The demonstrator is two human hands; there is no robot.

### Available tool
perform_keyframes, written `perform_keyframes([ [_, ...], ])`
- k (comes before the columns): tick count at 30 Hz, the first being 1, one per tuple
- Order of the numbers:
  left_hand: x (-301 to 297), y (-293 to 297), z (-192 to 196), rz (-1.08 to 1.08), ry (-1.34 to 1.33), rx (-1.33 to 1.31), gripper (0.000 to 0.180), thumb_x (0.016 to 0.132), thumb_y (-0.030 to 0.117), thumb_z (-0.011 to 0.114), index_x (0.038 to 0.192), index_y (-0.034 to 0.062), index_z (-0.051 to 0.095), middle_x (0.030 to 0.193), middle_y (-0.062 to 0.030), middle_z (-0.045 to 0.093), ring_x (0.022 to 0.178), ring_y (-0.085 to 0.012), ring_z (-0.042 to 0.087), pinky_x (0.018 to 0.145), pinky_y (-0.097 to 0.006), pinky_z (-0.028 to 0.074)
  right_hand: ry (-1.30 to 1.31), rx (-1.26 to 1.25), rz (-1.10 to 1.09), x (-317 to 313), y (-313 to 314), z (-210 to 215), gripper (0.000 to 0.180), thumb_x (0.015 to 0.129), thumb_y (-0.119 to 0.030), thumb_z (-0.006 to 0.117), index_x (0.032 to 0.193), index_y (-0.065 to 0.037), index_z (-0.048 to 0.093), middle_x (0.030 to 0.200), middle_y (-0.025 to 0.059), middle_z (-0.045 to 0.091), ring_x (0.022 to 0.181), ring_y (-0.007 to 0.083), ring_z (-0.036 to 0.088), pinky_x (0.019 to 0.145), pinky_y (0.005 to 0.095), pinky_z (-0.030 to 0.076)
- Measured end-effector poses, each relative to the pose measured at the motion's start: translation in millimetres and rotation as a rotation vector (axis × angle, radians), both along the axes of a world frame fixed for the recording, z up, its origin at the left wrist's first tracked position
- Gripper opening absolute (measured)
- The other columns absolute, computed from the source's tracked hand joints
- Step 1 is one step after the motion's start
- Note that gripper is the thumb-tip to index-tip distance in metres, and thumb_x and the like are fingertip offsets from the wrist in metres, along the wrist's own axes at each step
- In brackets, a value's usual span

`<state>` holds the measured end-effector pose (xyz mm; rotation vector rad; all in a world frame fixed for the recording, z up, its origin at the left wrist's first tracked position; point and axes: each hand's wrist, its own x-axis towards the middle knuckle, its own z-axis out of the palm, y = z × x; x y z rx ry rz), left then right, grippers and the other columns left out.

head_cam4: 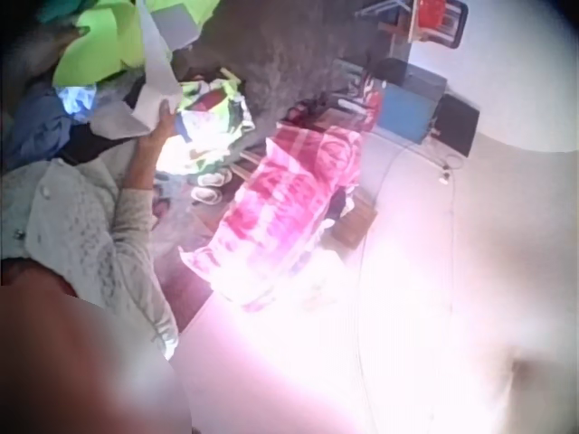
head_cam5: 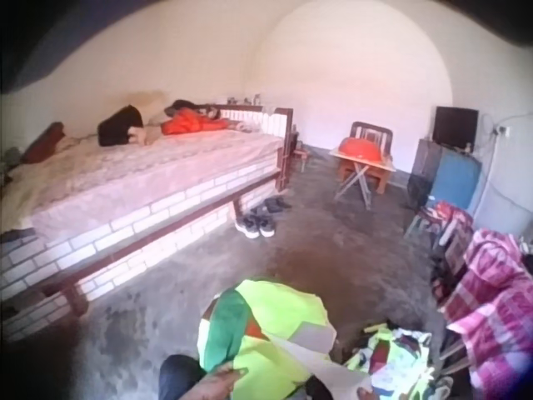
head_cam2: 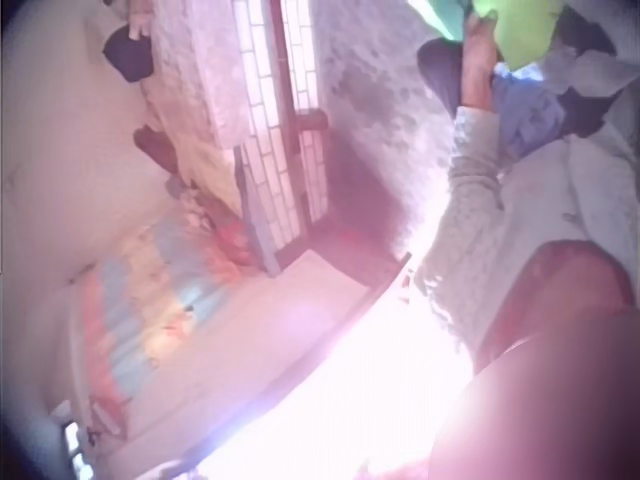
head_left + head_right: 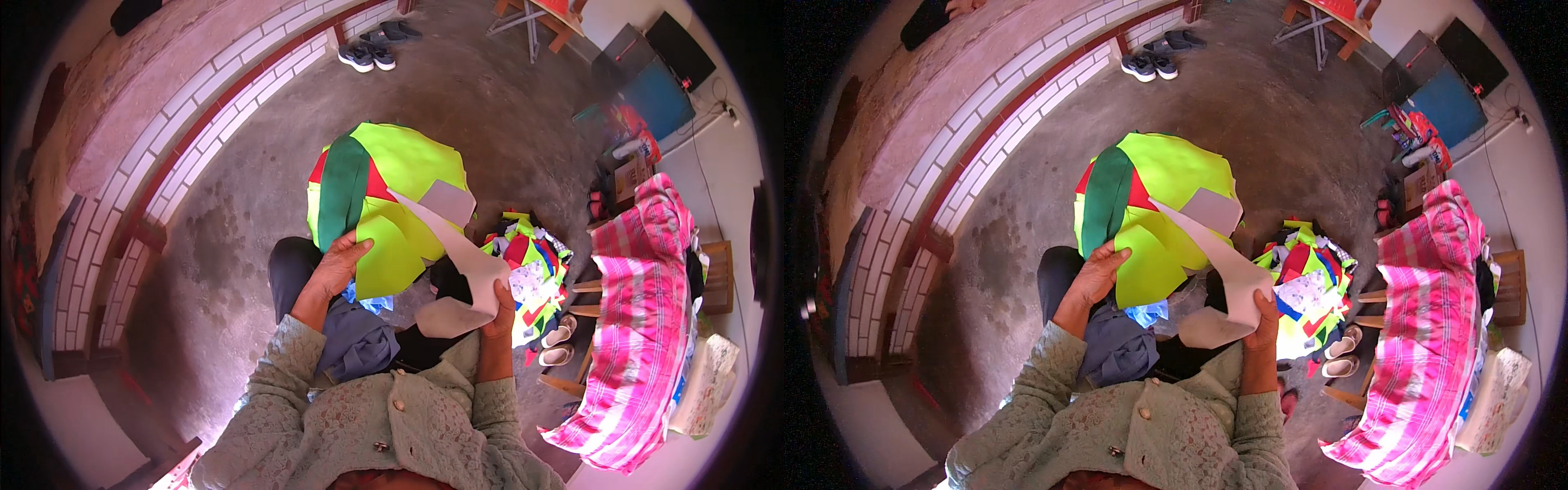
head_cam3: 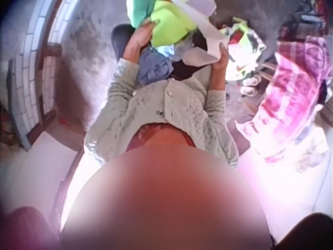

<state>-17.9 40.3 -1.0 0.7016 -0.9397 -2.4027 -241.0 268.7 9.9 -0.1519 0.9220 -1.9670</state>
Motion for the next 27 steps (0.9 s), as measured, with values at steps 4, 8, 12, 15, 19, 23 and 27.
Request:
perform_keyframes([
  [4, 0.1, 1.3, 24.0, 0.026, 0.017, -0.106, 0.041, 0.092, 0.008, 0.053, 0.132, 0.0059, 0.044, 0.120, -0.0022, 0.057, 0.107, -0.0123, 0.055, 0.090, -0.027, 0.045, -0.051, -0.083, -0.053, 1.2, 0.2, -4.4, 0.052, 0.085, -0.009, 0.056, 0.133, -0.004, 0.036, 0.124, 0.0124, 0.052, 0.112, 0.0246, 0.054, 0.096, 0.0370, 0.045],
  [8, -0.8, -3.3, 40.2, 0.009, -0.015, -0.222, 0.047, 0.092, 0.007, 0.051, 0.137, 0.0066, 0.038, 0.124, -0.0014, 0.054, 0.110, -0.0113, 0.052, 0.093, -0.027, 0.042, -0.045, -0.032, -0.088, 6.6, -5.3, 3.9, 0.053, 0.082, -0.008, 0.060, 0.130, -0.004, 0.039, 0.118, 0.0120, 0.056, 0.105, 0.0241, 0.058, 0.091, 0.0358, 0.048],
  [12, -8.2, -21.9, 56.7, -0.108, -0.065, -0.391, 0.047, 0.093, 0.006, 0.050, 0.138, 0.0058, 0.036, 0.125, -0.0021, 0.053, 0.112, -0.0111, 0.049, 0.095, -0.027, 0.040, -0.068, -0.022, -0.117, 8.0, -6.4, 8.0, 0.052, 0.081, -0.007, 0.061, 0.129, -0.004, 0.041, 0.114, 0.0118, 0.058, 0.101, 0.0238, 0.060, 0.088, 0.0357, 0.051],
  [15, -19.7, -44.1, 75.5, -0.173, -0.135, -0.510, 0.046, 0.093, 0.006, 0.048, 0.138, 0.0053, 0.036, 0.125, -0.0027, 0.053, 0.112, -0.0106, 0.049, 0.095, -0.026, 0.040, -0.094, -0.049, -0.102, 6.8, -5.5, 7.4, 0.052, 0.082, -0.005, 0.060, 0.130, -0.004, 0.040, 0.116, 0.0119, 0.057, 0.102, 0.0241, 0.060, 0.089, 0.0360, 0.050],
  [19, -35.8, -81.2, 64.6, -0.103, -0.168, -0.631, 0.054, 0.086, -0.003, 0.054, 0.137, 0.0065, 0.036, 0.120, -0.0082, 0.057, 0.105, -0.0158, 0.056, 0.088, -0.027, 0.046, -0.084, -0.044, -0.104, 7.4, -6.2, 5.4, 0.051, 0.083, -0.005, 0.059, 0.130, -0.005, 0.039, 0.117, 0.0122, 0.056, 0.103, 0.0241, 0.059, 0.089, 0.0360, 0.050],
  [23, -37.2, -91.3, 48.1, 0.178, -0.511, -1.036, 0.054, 0.082, -0.005, 0.058, 0.131, 0.0098, 0.045, 0.114, -0.0124, 0.059, 0.104, -0.0192, 0.058, 0.083, -0.027, 0.049, -0.049, -0.027, -0.086, 6.0, -6.9, 6.7, 0.051, 0.083, -0.006, 0.058, 0.130, -0.004, 0.039, 0.117, 0.0123, 0.056, 0.103, 0.0239, 0.059, 0.089, 0.0353, 0.050],
  [27, -30.5, -57.5, 43.9, 0.428, -0.498, -1.211, 0.038, 0.081, -0.005, 0.059, 0.117, 0.0047, 0.056, 0.107, -0.0131, 0.063, 0.098, -0.0189, 0.061, 0.073, -0.027, 0.051, -0.036, -0.009, -0.069, 6.8, -7.1, 10.4, 0.052, 0.083, -0.009, 0.059, 0.131, -0.003, 0.038, 0.117, 0.0121, 0.056, 0.103, 0.0234, 0.059, 0.088, 0.0345, 0.050],
])
